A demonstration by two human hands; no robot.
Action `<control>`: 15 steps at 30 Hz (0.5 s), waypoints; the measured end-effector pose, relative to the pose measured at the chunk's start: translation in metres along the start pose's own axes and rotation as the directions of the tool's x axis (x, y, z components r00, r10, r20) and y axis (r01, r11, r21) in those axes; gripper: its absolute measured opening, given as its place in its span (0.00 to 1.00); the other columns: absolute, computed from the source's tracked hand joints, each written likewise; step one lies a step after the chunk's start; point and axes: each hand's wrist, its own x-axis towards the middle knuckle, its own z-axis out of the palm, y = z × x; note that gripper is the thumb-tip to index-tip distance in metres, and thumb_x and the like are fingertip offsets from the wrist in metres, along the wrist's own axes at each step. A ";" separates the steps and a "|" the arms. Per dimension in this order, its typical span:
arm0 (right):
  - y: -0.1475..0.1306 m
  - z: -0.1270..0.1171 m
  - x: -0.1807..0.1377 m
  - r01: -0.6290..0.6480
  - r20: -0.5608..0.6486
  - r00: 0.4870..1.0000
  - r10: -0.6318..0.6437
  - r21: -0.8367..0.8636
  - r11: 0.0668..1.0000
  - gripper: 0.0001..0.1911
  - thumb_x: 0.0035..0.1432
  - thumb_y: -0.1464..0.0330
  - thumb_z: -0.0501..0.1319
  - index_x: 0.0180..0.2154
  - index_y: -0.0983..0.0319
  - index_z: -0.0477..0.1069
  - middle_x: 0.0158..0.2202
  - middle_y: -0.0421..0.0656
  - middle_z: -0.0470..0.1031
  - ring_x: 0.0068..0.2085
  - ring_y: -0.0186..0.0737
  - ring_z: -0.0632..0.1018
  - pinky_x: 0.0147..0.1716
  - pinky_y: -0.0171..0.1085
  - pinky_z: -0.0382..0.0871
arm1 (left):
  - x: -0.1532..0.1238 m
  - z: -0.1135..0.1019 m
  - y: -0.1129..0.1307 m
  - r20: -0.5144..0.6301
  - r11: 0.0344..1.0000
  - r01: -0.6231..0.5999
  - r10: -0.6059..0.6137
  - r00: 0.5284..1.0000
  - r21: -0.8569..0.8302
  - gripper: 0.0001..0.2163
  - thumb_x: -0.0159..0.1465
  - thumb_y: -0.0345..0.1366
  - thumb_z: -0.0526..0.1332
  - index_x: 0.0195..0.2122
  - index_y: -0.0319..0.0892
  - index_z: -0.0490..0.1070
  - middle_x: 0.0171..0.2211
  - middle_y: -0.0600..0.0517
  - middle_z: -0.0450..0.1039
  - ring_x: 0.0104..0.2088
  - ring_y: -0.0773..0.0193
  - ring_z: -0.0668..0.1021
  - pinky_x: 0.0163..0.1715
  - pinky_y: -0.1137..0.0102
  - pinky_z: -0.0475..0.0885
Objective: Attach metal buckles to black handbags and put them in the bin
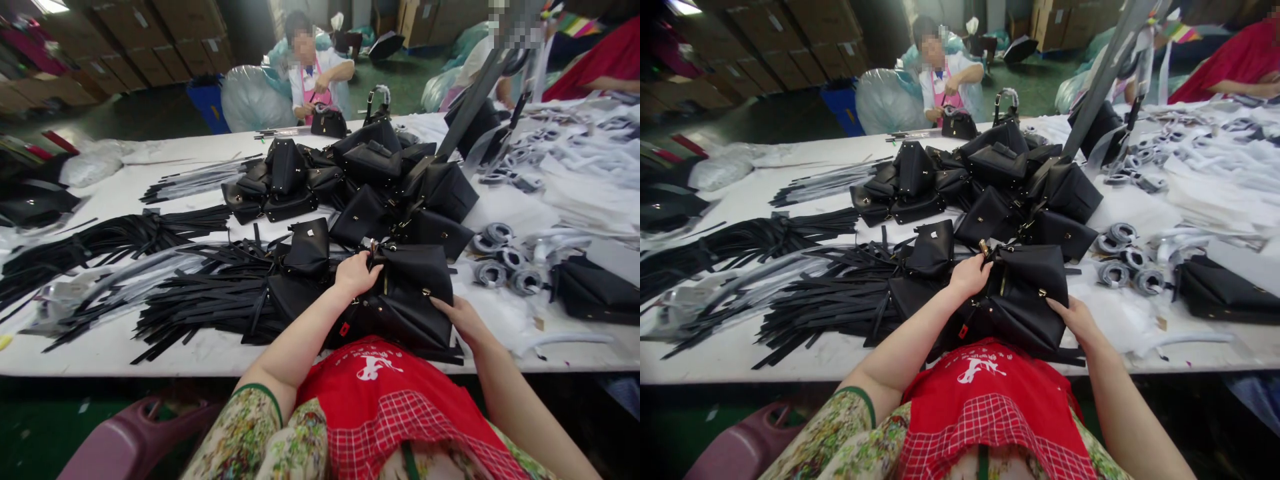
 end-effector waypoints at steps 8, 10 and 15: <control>-0.007 -0.009 0.007 0.089 -0.166 0.965 -0.202 -0.518 0.851 0.21 0.52 0.59 0.60 0.43 0.66 0.76 0.41 0.53 0.79 0.44 0.54 0.79 0.48 0.50 0.71 | -0.031 -0.008 -0.003 0.092 0.993 -0.098 0.091 0.992 0.068 0.14 0.70 0.38 0.47 0.47 0.40 0.69 0.41 0.45 0.78 0.40 0.56 0.80 0.42 0.66 0.73; -0.021 0.003 0.004 0.170 -0.198 0.916 -0.350 -0.599 0.783 0.22 0.53 0.59 0.59 0.45 0.66 0.74 0.46 0.54 0.77 0.48 0.56 0.76 0.52 0.53 0.66 | -0.044 -0.012 -0.004 0.083 0.990 -0.105 0.097 0.992 0.095 0.14 0.70 0.37 0.47 0.48 0.38 0.69 0.41 0.44 0.78 0.40 0.56 0.80 0.42 0.66 0.73; -0.081 0.053 -0.064 0.568 0.088 0.779 -0.621 -0.518 0.640 0.27 0.56 0.54 0.59 0.54 0.62 0.68 0.53 0.52 0.72 0.54 0.50 0.72 0.56 0.49 0.64 | -0.077 -0.011 0.016 0.059 0.948 -0.256 0.249 0.967 0.190 0.16 0.67 0.29 0.48 0.51 0.39 0.70 0.46 0.43 0.77 0.42 0.58 0.80 0.45 0.67 0.74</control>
